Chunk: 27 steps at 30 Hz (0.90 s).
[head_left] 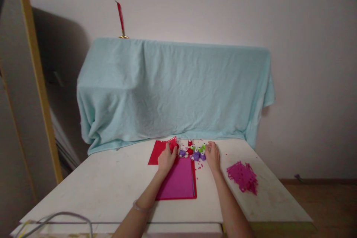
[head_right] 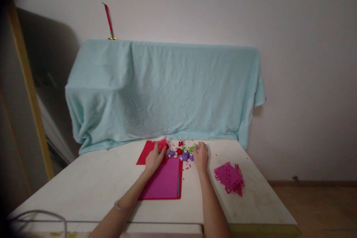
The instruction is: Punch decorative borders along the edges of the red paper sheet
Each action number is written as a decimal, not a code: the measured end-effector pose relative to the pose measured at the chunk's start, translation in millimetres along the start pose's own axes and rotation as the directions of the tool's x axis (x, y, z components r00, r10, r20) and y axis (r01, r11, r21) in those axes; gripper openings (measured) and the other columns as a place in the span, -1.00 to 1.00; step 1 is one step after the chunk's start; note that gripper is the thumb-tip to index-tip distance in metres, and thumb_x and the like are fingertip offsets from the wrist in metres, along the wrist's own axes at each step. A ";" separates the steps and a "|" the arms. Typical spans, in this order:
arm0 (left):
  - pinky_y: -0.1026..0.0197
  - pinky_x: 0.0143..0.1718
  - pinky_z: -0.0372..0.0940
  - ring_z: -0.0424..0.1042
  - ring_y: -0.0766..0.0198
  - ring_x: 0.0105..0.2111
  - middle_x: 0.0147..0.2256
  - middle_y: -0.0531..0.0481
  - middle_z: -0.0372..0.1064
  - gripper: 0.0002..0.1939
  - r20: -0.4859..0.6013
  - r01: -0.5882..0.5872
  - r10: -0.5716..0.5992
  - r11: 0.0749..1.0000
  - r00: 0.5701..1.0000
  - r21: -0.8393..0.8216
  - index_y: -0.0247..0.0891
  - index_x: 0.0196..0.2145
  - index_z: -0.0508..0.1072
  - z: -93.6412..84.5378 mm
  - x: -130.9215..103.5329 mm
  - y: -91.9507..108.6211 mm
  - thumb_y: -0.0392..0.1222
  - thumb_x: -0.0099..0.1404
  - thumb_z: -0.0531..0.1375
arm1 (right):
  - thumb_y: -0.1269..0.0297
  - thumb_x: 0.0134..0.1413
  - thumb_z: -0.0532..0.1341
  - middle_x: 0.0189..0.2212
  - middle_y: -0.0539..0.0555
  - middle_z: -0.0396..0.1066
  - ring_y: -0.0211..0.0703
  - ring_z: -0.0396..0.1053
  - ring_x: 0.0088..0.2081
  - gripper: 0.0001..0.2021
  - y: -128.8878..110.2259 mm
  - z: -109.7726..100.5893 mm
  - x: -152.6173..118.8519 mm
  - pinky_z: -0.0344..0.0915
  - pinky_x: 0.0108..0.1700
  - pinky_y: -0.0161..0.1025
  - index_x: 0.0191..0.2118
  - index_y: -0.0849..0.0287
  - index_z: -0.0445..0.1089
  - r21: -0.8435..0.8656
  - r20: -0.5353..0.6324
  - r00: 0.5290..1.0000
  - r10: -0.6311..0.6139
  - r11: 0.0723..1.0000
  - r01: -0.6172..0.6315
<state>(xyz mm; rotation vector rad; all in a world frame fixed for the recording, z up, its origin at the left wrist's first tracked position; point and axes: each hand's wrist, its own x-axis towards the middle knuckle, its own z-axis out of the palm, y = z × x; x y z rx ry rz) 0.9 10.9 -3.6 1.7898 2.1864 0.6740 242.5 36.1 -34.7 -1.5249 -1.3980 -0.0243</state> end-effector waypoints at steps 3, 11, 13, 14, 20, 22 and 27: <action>0.20 -0.28 0.22 0.45 0.09 -0.19 -0.21 -0.20 0.44 -0.58 -0.043 -0.030 0.030 1.000 0.999 -0.001 -0.20 0.12 0.11 1.5 1.8 -3.9 -0.03 0.40 -0.22 | 0.25 0.08 0.00 -0.21 0.18 0.43 -0.05 0.35 -0.15 -0.71 1.3 1.3 -0.7 0.22 -0.10 -0.18 -0.11 0.20 0.32 0.013 0.046 0.999 0.007 1.000 -0.007; 0.23 -0.31 0.21 0.43 0.12 -0.19 -0.23 -0.12 0.44 -0.68 0.003 -0.044 0.044 0.998 0.999 0.036 -0.16 0.03 0.19 -1.5 0.1 -2.6 -0.14 0.34 -0.04 | 0.26 0.07 0.01 -0.14 0.18 0.44 -0.09 0.36 -0.12 -0.66 -0.6 -0.1 -3.6 0.21 -0.06 -0.22 -0.06 0.21 0.35 -0.006 0.141 0.989 0.049 0.999 -0.048; 0.25 -0.30 0.20 0.42 0.15 -0.18 -0.23 -0.08 0.45 -0.68 0.013 -0.048 0.048 0.999 0.999 0.009 -0.15 0.03 0.20 -3.0 -1.2 -1.1 -0.13 0.33 0.00 | 0.26 0.05 0.03 -0.16 0.17 0.45 -0.09 0.37 -0.13 -0.66 -0.3 -0.7 -2.9 0.22 -0.08 -0.23 -0.07 0.21 0.36 -0.005 0.153 0.986 0.066 0.998 -0.066; 0.26 -0.30 0.20 0.42 0.16 -0.18 -0.23 -0.07 0.45 -0.68 0.015 -0.052 0.052 0.999 0.999 -0.008 -0.14 0.03 0.20 -3.4 -1.6 -0.6 -0.12 0.32 0.01 | 0.27 0.04 0.04 -0.16 0.17 0.46 -0.09 0.38 -0.14 -0.66 -0.1 -0.9 -2.5 0.22 -0.09 -0.24 -0.08 0.21 0.37 -0.005 0.156 0.985 0.077 0.997 -0.077; 0.29 -0.31 0.18 0.42 0.21 -0.18 -0.25 -0.03 0.46 -0.68 0.025 -0.067 0.068 0.996 0.997 -0.052 -0.14 0.01 0.22 -2.5 -0.8 -1.7 -0.10 0.31 0.05 | 0.28 -0.01 0.08 -0.22 0.17 0.47 -0.07 0.39 -0.19 -0.68 2.4 0.2 -0.2 0.24 -0.15 -0.24 -0.12 0.18 0.40 0.007 0.152 0.984 0.097 0.995 -0.100; 0.30 -0.33 0.17 0.42 0.21 -0.20 -0.26 -0.02 0.45 -0.69 0.024 -0.066 0.067 0.997 0.997 -0.051 -0.14 0.00 0.22 -1.5 0.2 -2.4 -0.10 0.30 0.06 | 0.28 -0.01 0.08 -0.22 0.17 0.48 -0.07 0.39 -0.19 -0.68 4.7 1.5 0.2 0.24 -0.15 -0.24 -0.12 0.18 0.40 0.004 0.159 0.982 0.098 0.995 -0.100; 0.31 -0.38 0.15 0.43 0.22 -0.23 -0.30 0.01 0.45 -0.70 0.012 -0.083 0.084 0.995 0.996 -0.058 -0.11 -0.03 0.23 1.5 2.4 -4.6 -0.11 0.28 0.09 | 0.28 0.01 0.06 -0.20 0.13 0.47 -0.10 0.40 -0.18 -0.68 10.7 4.9 0.5 0.24 -0.15 -0.25 -0.11 0.16 0.38 -0.018 0.177 0.981 0.080 0.997 -0.078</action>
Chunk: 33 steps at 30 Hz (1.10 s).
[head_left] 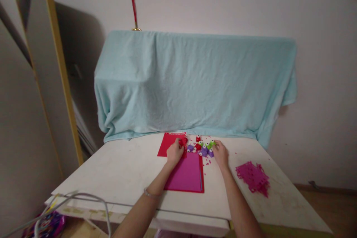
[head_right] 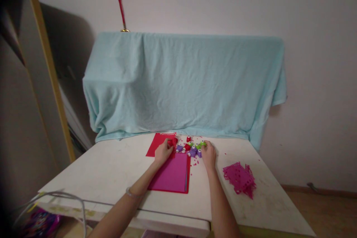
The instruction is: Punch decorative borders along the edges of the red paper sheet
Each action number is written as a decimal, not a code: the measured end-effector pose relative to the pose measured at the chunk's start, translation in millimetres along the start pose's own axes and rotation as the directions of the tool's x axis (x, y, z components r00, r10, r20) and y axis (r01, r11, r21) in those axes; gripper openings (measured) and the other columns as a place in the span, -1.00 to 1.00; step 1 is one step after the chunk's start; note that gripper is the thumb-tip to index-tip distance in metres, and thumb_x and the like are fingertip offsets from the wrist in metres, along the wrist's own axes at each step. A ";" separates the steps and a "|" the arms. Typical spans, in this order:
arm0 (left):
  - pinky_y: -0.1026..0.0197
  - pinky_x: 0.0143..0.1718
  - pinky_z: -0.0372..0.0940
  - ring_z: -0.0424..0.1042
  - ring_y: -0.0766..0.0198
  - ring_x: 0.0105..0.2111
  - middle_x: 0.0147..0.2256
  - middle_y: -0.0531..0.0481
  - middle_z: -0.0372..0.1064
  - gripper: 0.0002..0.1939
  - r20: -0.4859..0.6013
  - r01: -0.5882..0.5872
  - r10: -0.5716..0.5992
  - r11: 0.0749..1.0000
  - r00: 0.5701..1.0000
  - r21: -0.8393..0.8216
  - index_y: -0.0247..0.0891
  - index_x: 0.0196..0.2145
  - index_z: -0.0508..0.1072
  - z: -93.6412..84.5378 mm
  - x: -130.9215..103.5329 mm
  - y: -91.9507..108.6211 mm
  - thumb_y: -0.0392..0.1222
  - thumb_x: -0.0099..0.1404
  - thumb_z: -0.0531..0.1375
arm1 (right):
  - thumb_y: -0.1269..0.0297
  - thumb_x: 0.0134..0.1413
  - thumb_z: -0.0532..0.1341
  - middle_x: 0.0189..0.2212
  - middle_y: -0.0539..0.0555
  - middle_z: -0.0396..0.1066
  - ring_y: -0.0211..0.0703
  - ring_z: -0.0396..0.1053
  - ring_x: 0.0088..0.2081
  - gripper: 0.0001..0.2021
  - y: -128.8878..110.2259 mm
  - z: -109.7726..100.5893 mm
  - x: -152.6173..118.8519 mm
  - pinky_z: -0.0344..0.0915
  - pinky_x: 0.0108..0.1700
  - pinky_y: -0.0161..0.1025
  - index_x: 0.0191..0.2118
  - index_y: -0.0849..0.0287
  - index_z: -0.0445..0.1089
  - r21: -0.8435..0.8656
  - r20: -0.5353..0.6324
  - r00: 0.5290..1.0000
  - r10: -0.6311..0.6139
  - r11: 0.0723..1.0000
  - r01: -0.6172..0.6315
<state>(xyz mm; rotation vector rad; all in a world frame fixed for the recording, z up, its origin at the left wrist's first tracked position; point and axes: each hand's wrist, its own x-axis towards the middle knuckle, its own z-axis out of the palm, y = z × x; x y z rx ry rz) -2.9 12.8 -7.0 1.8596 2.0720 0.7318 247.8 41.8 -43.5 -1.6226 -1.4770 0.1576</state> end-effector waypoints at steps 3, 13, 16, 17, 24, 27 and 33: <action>0.32 -0.39 0.14 0.43 0.23 -0.24 -0.31 0.02 0.45 -0.69 -0.002 -0.007 0.007 1.000 1.000 -0.009 -0.11 -0.02 0.22 0.4 0.0 -0.4 -0.11 0.28 0.09 | 0.29 0.01 0.06 -0.22 0.13 0.48 -0.11 0.40 -0.19 -0.69 1.5 1.1 0.2 0.24 -0.16 -0.25 -0.11 0.15 0.38 -0.017 0.004 1.000 -0.012 1.000 0.012; 0.31 -0.35 0.16 0.43 0.23 -0.21 -0.29 0.02 0.45 -0.67 0.011 0.012 -0.012 1.000 1.000 -0.006 -0.11 -0.01 0.22 -2.7 -1.2 2.1 -0.11 0.27 0.11 | 0.28 0.01 0.05 -0.20 0.14 0.47 -0.10 0.38 -0.18 -0.68 0.0 1.0 -1.1 0.23 -0.13 -0.24 -0.11 0.16 0.38 -0.024 -0.006 1.000 -0.027 0.999 0.026; 0.31 -0.36 0.15 0.43 0.23 -0.22 -0.29 0.02 0.46 -0.67 0.001 0.002 -0.002 1.000 1.000 -0.019 -0.11 -0.01 0.22 0.3 0.3 -0.7 -0.11 0.26 0.12 | 0.28 0.01 0.05 -0.19 0.13 0.47 -0.10 0.38 -0.17 -0.68 -0.3 0.8 -1.3 0.23 -0.12 -0.24 -0.10 0.16 0.38 -0.026 -0.014 1.000 -0.026 0.999 0.026; 0.31 -0.36 0.15 0.43 0.23 -0.22 -0.29 0.02 0.46 -0.67 -0.005 -0.004 0.004 1.000 1.000 -0.022 -0.11 -0.01 0.22 1.6 0.9 -1.7 -0.11 0.26 0.11 | 0.28 0.01 0.05 -0.19 0.13 0.47 -0.11 0.38 -0.17 -0.68 -0.6 0.5 -1.4 0.23 -0.12 -0.24 -0.11 0.16 0.38 -0.026 -0.015 0.999 -0.030 0.999 0.029; 0.30 -0.34 0.16 0.42 0.22 -0.23 -0.29 0.01 0.46 -0.66 -0.007 -0.007 0.007 1.000 1.000 -0.021 -0.10 -0.01 0.23 5.5 2.5 -4.5 -0.10 0.26 0.11 | 0.30 0.02 0.04 -0.21 0.13 0.47 -0.11 0.39 -0.18 -0.68 -3.0 -1.3 -1.9 0.23 -0.13 -0.25 -0.10 0.16 0.38 -0.027 -0.016 0.999 -0.040 0.999 0.040; 0.30 -0.35 0.16 0.42 0.22 -0.23 -0.29 0.02 0.46 -0.66 0.001 -0.007 0.007 1.000 1.000 -0.024 -0.10 -0.01 0.23 4.1 2.2 -3.9 -0.09 0.26 0.10 | 0.29 0.02 0.04 -0.20 0.13 0.47 -0.10 0.38 -0.17 -0.68 -2.9 -0.9 -1.7 0.23 -0.11 -0.24 -0.11 0.16 0.38 -0.019 -0.011 0.999 -0.036 0.999 0.036; 0.31 -0.37 0.14 0.42 0.22 -0.25 -0.30 0.02 0.45 -0.67 -0.006 -0.005 0.005 1.000 1.000 -0.025 -0.10 -0.02 0.23 4.3 2.7 -4.3 -0.09 0.26 0.11 | 0.28 0.01 0.06 -0.21 0.13 0.47 -0.09 0.38 -0.18 -0.69 -3.1 -1.1 -1.8 0.23 -0.13 -0.23 -0.11 0.15 0.38 -0.009 -0.001 1.000 -0.010 1.000 0.010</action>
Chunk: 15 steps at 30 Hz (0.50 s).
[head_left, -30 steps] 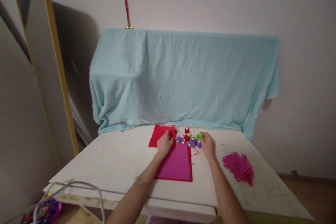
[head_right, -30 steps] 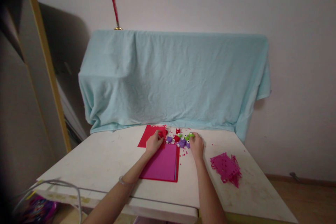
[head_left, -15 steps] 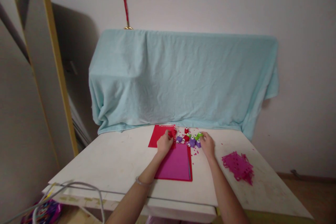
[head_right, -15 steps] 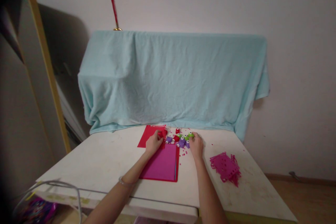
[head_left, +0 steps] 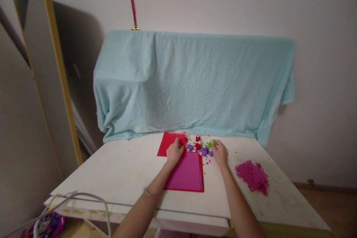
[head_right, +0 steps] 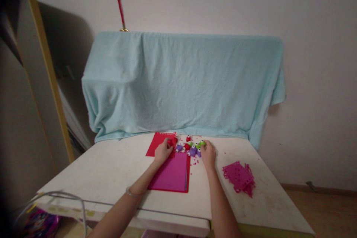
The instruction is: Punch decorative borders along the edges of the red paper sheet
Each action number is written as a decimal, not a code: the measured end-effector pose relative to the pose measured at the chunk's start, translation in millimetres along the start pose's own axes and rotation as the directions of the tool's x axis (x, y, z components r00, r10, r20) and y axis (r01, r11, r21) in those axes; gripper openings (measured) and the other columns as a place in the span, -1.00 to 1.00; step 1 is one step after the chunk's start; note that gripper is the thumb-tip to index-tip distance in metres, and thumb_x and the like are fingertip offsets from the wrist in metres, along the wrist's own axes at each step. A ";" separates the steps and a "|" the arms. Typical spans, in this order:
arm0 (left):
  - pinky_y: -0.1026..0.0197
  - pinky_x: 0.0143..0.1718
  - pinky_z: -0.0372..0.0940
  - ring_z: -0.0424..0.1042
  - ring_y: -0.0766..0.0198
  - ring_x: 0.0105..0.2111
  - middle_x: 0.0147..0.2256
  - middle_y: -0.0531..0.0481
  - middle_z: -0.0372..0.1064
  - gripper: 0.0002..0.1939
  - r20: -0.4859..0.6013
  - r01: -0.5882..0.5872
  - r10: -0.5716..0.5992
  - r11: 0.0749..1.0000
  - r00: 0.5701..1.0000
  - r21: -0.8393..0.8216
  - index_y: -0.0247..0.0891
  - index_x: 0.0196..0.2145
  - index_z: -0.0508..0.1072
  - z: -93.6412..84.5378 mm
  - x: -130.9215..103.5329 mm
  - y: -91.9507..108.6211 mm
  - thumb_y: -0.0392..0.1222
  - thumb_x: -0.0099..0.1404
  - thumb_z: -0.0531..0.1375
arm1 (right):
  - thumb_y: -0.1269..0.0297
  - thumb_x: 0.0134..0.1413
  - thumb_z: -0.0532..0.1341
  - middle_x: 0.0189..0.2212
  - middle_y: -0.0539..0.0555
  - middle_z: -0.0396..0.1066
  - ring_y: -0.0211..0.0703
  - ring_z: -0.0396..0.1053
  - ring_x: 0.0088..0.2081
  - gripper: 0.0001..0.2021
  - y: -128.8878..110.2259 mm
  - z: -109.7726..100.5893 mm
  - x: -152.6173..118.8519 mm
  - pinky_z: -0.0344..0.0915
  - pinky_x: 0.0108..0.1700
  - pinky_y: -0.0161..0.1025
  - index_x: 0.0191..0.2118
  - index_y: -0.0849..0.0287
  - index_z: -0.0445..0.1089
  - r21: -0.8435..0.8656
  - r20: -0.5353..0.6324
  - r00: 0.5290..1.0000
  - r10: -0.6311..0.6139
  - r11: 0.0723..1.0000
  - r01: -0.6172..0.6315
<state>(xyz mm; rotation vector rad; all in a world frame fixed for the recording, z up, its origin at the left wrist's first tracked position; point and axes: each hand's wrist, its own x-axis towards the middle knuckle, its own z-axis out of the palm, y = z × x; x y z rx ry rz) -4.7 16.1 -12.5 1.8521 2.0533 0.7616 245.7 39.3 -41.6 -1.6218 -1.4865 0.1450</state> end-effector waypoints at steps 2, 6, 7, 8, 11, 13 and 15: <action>0.30 -0.36 0.14 0.42 0.22 -0.24 -0.30 0.02 0.46 -0.67 -0.001 -0.003 0.003 1.000 1.000 -0.007 -0.10 -0.02 0.23 0.6 0.2 -0.4 -0.09 0.25 0.11 | 0.28 0.02 0.05 -0.21 0.12 0.47 -0.10 0.38 -0.18 -0.69 -0.5 -0.3 -0.3 0.23 -0.14 -0.24 -0.11 0.15 0.38 -0.006 -0.001 1.000 -0.002 1.000 0.002; 0.30 -0.37 0.15 0.42 0.22 -0.24 -0.30 0.03 0.46 -0.66 -0.005 -0.009 0.009 1.000 1.000 -0.020 -0.09 -0.02 0.23 0.3 0.0 -0.1 -0.11 0.25 0.12 | 0.28 0.03 0.05 -0.21 0.12 0.47 -0.11 0.38 -0.19 -0.69 -1.2 -0.7 -0.7 0.23 -0.15 -0.26 -0.11 0.15 0.38 -0.022 -0.002 1.000 -0.013 1.000 0.013; 0.30 -0.37 0.15 0.42 0.22 -0.24 -0.30 0.03 0.46 -0.66 -0.005 -0.007 0.007 1.000 1.000 -0.019 -0.08 -0.02 0.23 -0.2 -0.2 0.2 -0.12 0.25 0.12 | 0.28 0.03 0.05 -0.21 0.12 0.47 -0.11 0.38 -0.19 -0.70 -1.3 -0.7 -0.7 0.23 -0.15 -0.26 -0.12 0.15 0.39 -0.026 -0.003 1.000 -0.014 1.000 0.014; 0.30 -0.37 0.15 0.42 0.22 -0.24 -0.30 0.03 0.46 -0.66 -0.004 -0.004 0.004 1.000 1.000 -0.016 -0.09 -0.02 0.24 -0.7 -0.4 0.6 -0.12 0.25 0.12 | 0.28 0.03 0.05 -0.21 0.12 0.47 -0.11 0.38 -0.19 -0.70 -1.3 -0.8 -0.7 0.23 -0.15 -0.26 -0.12 0.15 0.39 -0.028 -0.006 1.000 -0.015 1.000 0.015; 0.30 -0.36 0.15 0.43 0.22 -0.24 -0.30 0.02 0.46 -0.67 0.004 0.003 -0.003 1.000 1.000 -0.008 -0.10 -0.01 0.24 -2.0 -0.8 1.4 -0.11 0.25 0.12 | 0.29 0.04 0.04 -0.21 0.13 0.47 -0.11 0.38 -0.18 -0.70 -1.1 -0.8 -0.7 0.23 -0.13 -0.26 -0.11 0.16 0.38 -0.027 -0.010 1.000 -0.026 0.999 0.026; 0.30 -0.37 0.16 0.43 0.22 -0.24 -0.31 0.03 0.46 -0.67 0.001 -0.002 0.002 1.000 1.000 -0.010 -0.10 -0.02 0.24 -2.0 -0.7 1.4 -0.11 0.26 0.12 | 0.29 0.05 0.04 -0.20 0.13 0.47 -0.12 0.38 -0.17 -0.70 -0.8 -0.7 -0.8 0.22 -0.12 -0.27 -0.11 0.16 0.38 -0.028 -0.011 0.999 -0.035 0.999 0.035; 0.30 -0.37 0.16 0.43 0.21 -0.25 -0.32 0.04 0.46 -0.67 -0.004 -0.011 0.011 1.000 1.000 -0.014 -0.09 -0.02 0.23 -1.1 -0.2 0.8 -0.10 0.25 0.12 | 0.29 0.04 0.05 -0.19 0.13 0.46 -0.12 0.38 -0.16 -0.70 -0.4 -0.4 -0.8 0.22 -0.11 -0.27 -0.11 0.16 0.37 -0.034 -0.012 0.999 -0.040 0.999 0.040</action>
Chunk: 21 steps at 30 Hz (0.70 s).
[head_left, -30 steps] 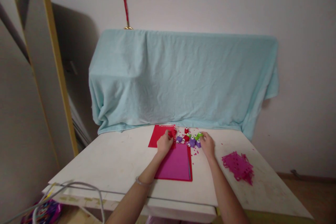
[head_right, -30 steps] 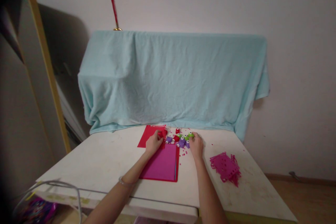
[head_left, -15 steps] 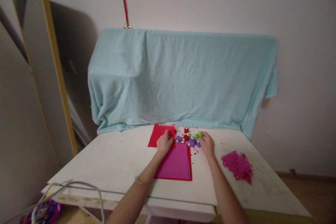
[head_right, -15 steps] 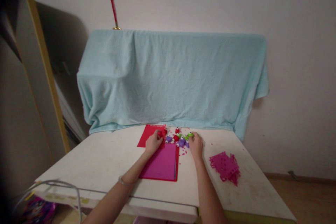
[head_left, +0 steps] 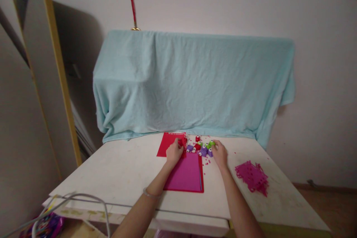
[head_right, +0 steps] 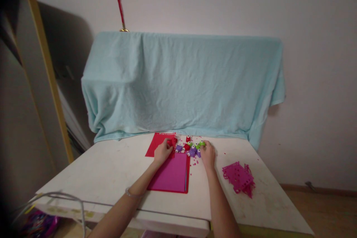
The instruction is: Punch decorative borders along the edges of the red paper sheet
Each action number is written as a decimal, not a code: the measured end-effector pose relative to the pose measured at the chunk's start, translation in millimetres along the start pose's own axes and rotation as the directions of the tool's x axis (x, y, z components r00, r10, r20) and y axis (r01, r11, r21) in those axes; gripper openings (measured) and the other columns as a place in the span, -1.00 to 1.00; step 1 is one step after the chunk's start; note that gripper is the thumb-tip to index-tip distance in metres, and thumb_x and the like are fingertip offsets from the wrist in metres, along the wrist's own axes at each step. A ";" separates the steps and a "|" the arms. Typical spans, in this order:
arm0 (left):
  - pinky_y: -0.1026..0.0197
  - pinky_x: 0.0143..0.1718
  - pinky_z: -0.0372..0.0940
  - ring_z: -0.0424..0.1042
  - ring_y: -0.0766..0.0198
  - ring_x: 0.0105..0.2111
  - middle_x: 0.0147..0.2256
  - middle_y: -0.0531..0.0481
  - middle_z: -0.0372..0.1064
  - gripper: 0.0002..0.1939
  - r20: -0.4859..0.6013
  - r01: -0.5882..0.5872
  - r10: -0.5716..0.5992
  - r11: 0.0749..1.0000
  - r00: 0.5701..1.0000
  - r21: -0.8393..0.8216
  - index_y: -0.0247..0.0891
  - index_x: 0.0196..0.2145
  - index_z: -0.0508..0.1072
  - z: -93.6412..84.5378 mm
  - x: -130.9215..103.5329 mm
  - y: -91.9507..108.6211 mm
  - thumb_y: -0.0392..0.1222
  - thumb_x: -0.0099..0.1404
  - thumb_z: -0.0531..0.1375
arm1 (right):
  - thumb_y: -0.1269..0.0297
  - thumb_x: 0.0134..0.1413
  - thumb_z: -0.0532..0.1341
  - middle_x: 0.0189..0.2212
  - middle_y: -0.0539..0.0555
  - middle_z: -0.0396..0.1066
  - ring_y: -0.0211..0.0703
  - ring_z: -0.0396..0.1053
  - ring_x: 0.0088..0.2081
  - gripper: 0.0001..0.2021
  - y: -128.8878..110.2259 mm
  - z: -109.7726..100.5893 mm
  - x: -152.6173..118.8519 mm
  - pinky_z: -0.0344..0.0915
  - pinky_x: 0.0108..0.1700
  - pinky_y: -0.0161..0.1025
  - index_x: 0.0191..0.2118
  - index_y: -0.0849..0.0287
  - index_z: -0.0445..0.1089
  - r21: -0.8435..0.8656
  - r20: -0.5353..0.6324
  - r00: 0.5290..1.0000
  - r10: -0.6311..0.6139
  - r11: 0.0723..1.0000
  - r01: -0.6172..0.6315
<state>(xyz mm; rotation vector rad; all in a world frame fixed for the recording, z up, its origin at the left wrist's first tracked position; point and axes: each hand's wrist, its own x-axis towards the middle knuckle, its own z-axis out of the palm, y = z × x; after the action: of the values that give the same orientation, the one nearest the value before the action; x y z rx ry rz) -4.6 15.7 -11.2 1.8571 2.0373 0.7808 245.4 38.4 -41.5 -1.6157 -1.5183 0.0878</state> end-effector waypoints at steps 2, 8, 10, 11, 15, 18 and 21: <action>0.30 -0.36 0.16 0.43 0.21 -0.25 -0.32 0.04 0.46 -0.67 -0.008 -0.003 0.003 1.000 1.000 0.001 -0.09 -0.02 0.23 1.3 0.6 -0.7 -0.11 0.25 0.13 | 0.29 0.04 0.05 -0.19 0.12 0.46 -0.12 0.38 -0.16 -0.70 0.4 0.4 0.0 0.22 -0.11 -0.27 -0.11 0.15 0.37 -0.005 -0.001 1.000 0.000 1.000 0.000; 0.31 -0.34 0.16 0.43 0.23 -0.23 -0.30 0.03 0.46 -0.66 0.001 0.005 -0.005 1.000 1.000 -0.003 -0.08 -0.01 0.23 2.7 1.3 -1.4 -0.12 0.25 0.13 | 0.30 0.03 0.06 -0.21 0.13 0.47 -0.11 0.39 -0.17 -0.72 2.1 1.8 0.4 0.24 -0.10 -0.24 -0.13 0.15 0.37 0.008 -0.004 1.000 -0.010 1.000 0.010; 0.31 -0.33 0.16 0.43 0.23 -0.23 -0.29 0.03 0.46 -0.66 0.006 0.005 -0.005 1.000 1.000 -0.003 -0.08 -0.01 0.23 2.2 1.2 -1.5 -0.12 0.25 0.13 | 0.30 0.03 0.06 -0.21 0.13 0.47 -0.10 0.39 -0.16 -0.72 3.7 3.0 0.5 0.25 -0.09 -0.22 -0.12 0.15 0.37 0.014 -0.010 1.000 -0.009 1.000 0.009; 0.31 -0.33 0.16 0.42 0.24 -0.23 -0.29 0.03 0.46 -0.65 0.006 0.005 -0.005 1.000 1.000 -0.002 -0.08 -0.01 0.23 2.1 1.3 -1.5 -0.12 0.25 0.13 | 0.30 0.03 0.06 -0.20 0.14 0.47 -0.09 0.39 -0.15 -0.71 4.6 3.9 0.6 0.25 -0.08 -0.21 -0.11 0.15 0.37 0.018 -0.010 1.000 -0.006 1.000 0.006; 0.31 -0.35 0.15 0.42 0.24 -0.25 -0.31 0.04 0.46 -0.65 0.004 0.003 -0.003 1.000 1.000 0.000 -0.08 -0.01 0.23 2.3 2.1 -2.1 -0.13 0.24 0.13 | 0.27 0.05 0.05 -0.13 0.16 0.45 -0.05 0.38 -0.11 -0.64 8.6 7.6 2.5 0.25 -0.06 -0.16 -0.02 0.15 0.34 0.069 0.010 1.000 -0.020 0.997 0.020; 0.31 -0.36 0.14 0.42 0.24 -0.26 -0.32 0.04 0.46 -0.66 0.004 -0.001 0.001 1.000 1.000 -0.008 -0.08 -0.02 0.23 2.9 2.5 -2.6 -0.13 0.24 0.13 | 0.26 0.08 0.03 -0.07 0.16 0.42 -0.04 0.36 -0.07 -0.59 10.7 9.6 5.2 0.24 -0.03 -0.13 0.06 0.14 0.30 0.119 0.035 0.997 -0.073 0.991 0.068; 0.31 -0.38 0.13 0.42 0.24 -0.27 -0.33 0.06 0.46 -0.67 -0.002 -0.008 0.008 1.000 1.000 -0.016 -0.08 -0.03 0.24 2.9 2.3 -3.0 -0.13 0.23 0.13 | 0.27 0.07 0.03 -0.08 0.15 0.43 -0.05 0.36 -0.07 -0.61 12.9 10.7 7.5 0.23 -0.01 -0.12 0.03 0.12 0.33 0.152 0.048 0.992 -0.113 0.983 0.104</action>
<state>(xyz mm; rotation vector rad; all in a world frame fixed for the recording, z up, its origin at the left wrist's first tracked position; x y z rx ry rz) -5.8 18.5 -14.8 1.8573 2.0206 0.7989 250.9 52.2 -52.3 -1.4202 -1.6010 0.1842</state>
